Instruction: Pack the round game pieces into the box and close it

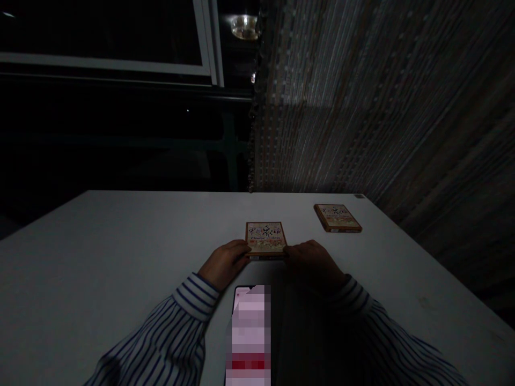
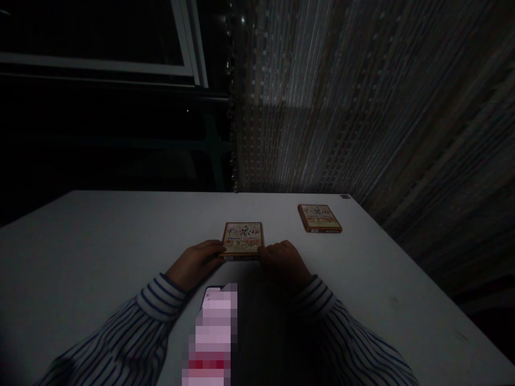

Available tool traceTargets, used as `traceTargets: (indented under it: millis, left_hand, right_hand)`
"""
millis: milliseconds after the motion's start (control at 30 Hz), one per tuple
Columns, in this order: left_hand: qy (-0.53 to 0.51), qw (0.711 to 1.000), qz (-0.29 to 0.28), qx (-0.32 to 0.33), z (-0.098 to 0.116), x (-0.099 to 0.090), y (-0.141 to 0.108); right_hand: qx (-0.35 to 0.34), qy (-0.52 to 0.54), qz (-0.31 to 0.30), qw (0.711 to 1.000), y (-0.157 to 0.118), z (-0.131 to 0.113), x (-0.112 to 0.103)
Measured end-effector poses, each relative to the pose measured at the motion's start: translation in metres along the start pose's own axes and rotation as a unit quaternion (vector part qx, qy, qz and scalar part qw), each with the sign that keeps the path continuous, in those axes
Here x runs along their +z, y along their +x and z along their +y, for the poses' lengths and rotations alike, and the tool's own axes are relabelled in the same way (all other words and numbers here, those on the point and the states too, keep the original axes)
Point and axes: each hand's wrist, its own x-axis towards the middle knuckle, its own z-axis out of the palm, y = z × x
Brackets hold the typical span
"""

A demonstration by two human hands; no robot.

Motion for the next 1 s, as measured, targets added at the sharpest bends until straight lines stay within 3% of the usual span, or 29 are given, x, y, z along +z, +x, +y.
traceTargets:
  millis: [300, 567, 1000]
  left_hand:
    - [0.043, 0.999, -0.003, 0.022, 0.002, -0.001, 0.001]
    - [0.045, 0.998, 0.034, 0.025, -0.001, 0.004, 0.003]
    - [0.045, 0.999, -0.002, 0.016, -0.003, 0.009, 0.002]
  right_hand:
    - [0.009, 0.001, -0.007, 1.000, -0.001, 0.000, 0.001]
    - [0.007, 0.003, 0.060, 0.998, -0.001, -0.001, -0.001]
    - [-0.025, 0.004, 0.047, 0.999, -0.002, 0.003, 0.009]
